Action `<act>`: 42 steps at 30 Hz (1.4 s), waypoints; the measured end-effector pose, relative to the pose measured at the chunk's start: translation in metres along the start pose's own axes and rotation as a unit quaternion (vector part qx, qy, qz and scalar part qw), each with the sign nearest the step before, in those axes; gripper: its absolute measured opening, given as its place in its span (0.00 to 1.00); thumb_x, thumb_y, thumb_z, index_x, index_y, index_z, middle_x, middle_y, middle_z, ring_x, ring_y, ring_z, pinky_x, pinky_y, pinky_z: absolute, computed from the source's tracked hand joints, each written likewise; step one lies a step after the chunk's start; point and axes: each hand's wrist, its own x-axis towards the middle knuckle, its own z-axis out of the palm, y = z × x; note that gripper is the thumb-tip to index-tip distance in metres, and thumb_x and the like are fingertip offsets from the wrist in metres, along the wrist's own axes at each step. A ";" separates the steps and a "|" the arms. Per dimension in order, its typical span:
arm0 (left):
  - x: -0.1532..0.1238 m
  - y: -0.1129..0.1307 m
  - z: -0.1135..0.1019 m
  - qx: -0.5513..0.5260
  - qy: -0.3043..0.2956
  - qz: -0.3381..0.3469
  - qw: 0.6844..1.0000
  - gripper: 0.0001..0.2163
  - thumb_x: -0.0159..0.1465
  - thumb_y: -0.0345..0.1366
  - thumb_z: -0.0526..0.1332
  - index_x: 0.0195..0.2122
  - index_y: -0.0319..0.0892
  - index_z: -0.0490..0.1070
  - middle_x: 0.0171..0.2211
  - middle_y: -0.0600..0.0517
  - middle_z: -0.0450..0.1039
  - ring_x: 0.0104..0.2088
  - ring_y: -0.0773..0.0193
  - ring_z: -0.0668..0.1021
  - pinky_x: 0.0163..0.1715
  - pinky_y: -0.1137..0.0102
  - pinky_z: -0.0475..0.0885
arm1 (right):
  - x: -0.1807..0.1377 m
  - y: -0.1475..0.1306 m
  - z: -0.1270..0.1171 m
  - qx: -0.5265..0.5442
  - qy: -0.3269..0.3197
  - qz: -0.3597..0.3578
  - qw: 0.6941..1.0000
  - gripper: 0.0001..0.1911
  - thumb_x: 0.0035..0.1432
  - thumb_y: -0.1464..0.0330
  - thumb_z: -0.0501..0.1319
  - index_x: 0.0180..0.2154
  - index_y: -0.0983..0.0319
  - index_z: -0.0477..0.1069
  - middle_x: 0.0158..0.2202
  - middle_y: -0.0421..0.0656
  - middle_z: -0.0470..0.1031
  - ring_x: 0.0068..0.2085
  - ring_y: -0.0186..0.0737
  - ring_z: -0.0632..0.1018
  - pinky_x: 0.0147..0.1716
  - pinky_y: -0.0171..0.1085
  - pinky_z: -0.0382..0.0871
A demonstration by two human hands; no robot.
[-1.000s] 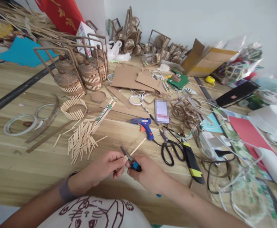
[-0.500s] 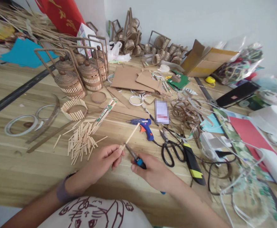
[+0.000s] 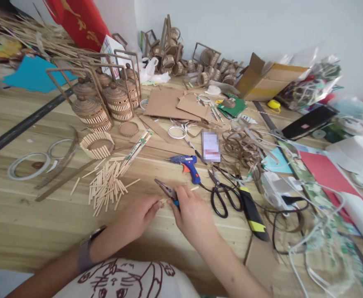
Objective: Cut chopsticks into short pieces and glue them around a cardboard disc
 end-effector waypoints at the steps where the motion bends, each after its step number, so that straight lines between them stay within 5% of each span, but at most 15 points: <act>1: 0.000 0.001 0.000 0.021 0.005 0.005 1.000 0.14 0.70 0.37 0.47 0.34 0.42 0.70 0.32 0.49 0.76 0.33 0.58 0.76 0.32 0.68 0.64 | 0.000 0.000 0.002 -0.022 -0.004 0.008 1.000 0.05 0.63 0.68 0.53 0.37 0.61 0.65 0.33 0.47 0.74 0.33 0.48 0.78 0.29 0.40 0.70; 10: -0.002 0.009 -0.003 0.171 -0.024 -0.042 0.984 0.16 0.70 0.34 0.43 0.38 0.38 0.71 0.31 0.41 0.76 0.31 0.51 0.78 0.30 0.63 0.65 | 0.007 -0.018 0.015 -0.103 -0.010 0.076 0.992 0.06 0.64 0.67 0.53 0.33 0.61 0.64 0.31 0.47 0.75 0.29 0.47 0.78 0.24 0.37 0.60; 15: 0.000 0.002 -0.008 -0.067 -0.016 -0.004 0.998 0.16 0.70 0.41 0.46 0.30 0.42 0.66 0.25 0.50 0.72 0.27 0.61 0.74 0.28 0.69 0.64 | 0.012 0.002 -0.007 0.113 -0.023 0.053 0.992 0.06 0.62 0.66 0.53 0.32 0.59 0.63 0.28 0.42 0.73 0.28 0.41 0.75 0.26 0.35 0.64; 21: 0.006 0.002 -0.005 -0.380 -0.068 -0.070 0.920 0.18 0.65 0.51 0.49 0.31 0.42 0.65 0.22 0.53 0.71 0.23 0.65 0.73 0.26 0.72 0.67 | 0.005 0.011 -0.040 0.242 -0.072 0.031 0.967 0.07 0.62 0.64 0.54 0.32 0.58 0.66 0.26 0.38 0.72 0.28 0.37 0.73 0.29 0.33 0.66; 29: 0.008 -0.004 0.003 -0.419 -0.107 -0.091 0.897 0.24 0.60 0.60 0.53 0.32 0.40 0.68 0.28 0.47 0.77 0.29 0.61 0.78 0.30 0.68 0.69 | 0.001 -0.010 -0.023 0.260 -0.081 0.036 0.962 0.06 0.62 0.71 0.50 0.40 0.60 0.64 0.34 0.44 0.78 0.34 0.41 0.78 0.33 0.37 0.70; 35: 0.006 -0.003 0.002 -0.425 -0.136 -0.074 0.892 0.24 0.60 0.60 0.54 0.31 0.40 0.67 0.27 0.48 0.76 0.28 0.61 0.78 0.30 0.67 0.69 | 0.001 -0.007 -0.021 0.292 -0.110 -0.011 0.950 0.25 0.59 0.74 0.53 0.58 0.61 0.58 0.50 0.49 0.77 0.49 0.44 0.79 0.46 0.42 0.72; 42: 0.005 -0.002 0.003 -0.438 -0.156 -0.065 0.883 0.26 0.58 0.62 0.54 0.30 0.40 0.66 0.25 0.50 0.75 0.25 0.64 0.77 0.28 0.69 0.69 | 0.004 -0.008 -0.017 0.296 -0.124 -0.009 0.947 0.28 0.59 0.74 0.53 0.61 0.63 0.56 0.53 0.51 0.75 0.53 0.44 0.77 0.50 0.44 0.72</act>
